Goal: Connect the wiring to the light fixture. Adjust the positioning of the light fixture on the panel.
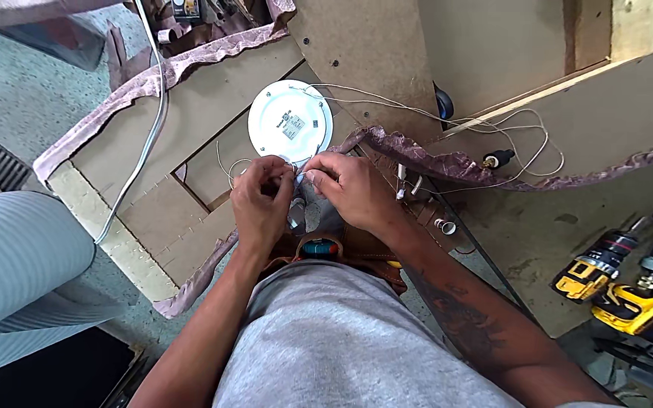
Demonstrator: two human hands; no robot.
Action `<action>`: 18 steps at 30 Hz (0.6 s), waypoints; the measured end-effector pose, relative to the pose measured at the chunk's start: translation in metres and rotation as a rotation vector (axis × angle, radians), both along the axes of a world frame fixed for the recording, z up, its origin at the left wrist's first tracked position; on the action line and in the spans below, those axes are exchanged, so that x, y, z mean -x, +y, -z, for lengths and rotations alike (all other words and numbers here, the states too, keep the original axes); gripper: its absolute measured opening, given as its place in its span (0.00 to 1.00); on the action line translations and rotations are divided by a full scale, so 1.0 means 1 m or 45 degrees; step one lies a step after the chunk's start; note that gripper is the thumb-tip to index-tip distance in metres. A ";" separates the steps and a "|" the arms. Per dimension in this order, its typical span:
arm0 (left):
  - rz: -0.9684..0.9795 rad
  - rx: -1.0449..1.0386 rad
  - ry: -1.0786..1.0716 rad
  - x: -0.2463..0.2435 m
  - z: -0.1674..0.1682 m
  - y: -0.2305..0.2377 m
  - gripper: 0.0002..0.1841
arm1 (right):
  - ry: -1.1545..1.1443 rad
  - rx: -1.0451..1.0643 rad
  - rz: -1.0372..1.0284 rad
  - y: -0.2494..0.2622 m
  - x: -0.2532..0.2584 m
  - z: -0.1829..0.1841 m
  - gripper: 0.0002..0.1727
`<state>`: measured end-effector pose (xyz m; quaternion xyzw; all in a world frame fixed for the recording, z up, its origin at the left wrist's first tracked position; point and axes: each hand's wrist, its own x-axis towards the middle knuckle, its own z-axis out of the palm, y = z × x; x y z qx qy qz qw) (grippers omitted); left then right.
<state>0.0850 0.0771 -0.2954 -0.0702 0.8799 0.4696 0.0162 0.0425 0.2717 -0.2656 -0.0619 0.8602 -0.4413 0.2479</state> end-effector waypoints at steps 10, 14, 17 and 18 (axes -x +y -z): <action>0.024 0.077 0.115 -0.003 0.002 0.001 0.08 | 0.077 -0.060 -0.124 -0.015 0.013 -0.008 0.10; 0.000 0.033 0.061 -0.003 0.002 0.000 0.14 | -0.067 -0.034 -0.103 -0.003 0.009 -0.009 0.09; 0.001 0.032 0.049 -0.002 0.000 0.002 0.15 | -0.023 -0.060 -0.040 0.008 0.007 -0.011 0.08; 0.010 0.062 0.062 -0.002 0.000 0.002 0.15 | 0.031 -0.062 -0.019 0.009 0.007 -0.011 0.08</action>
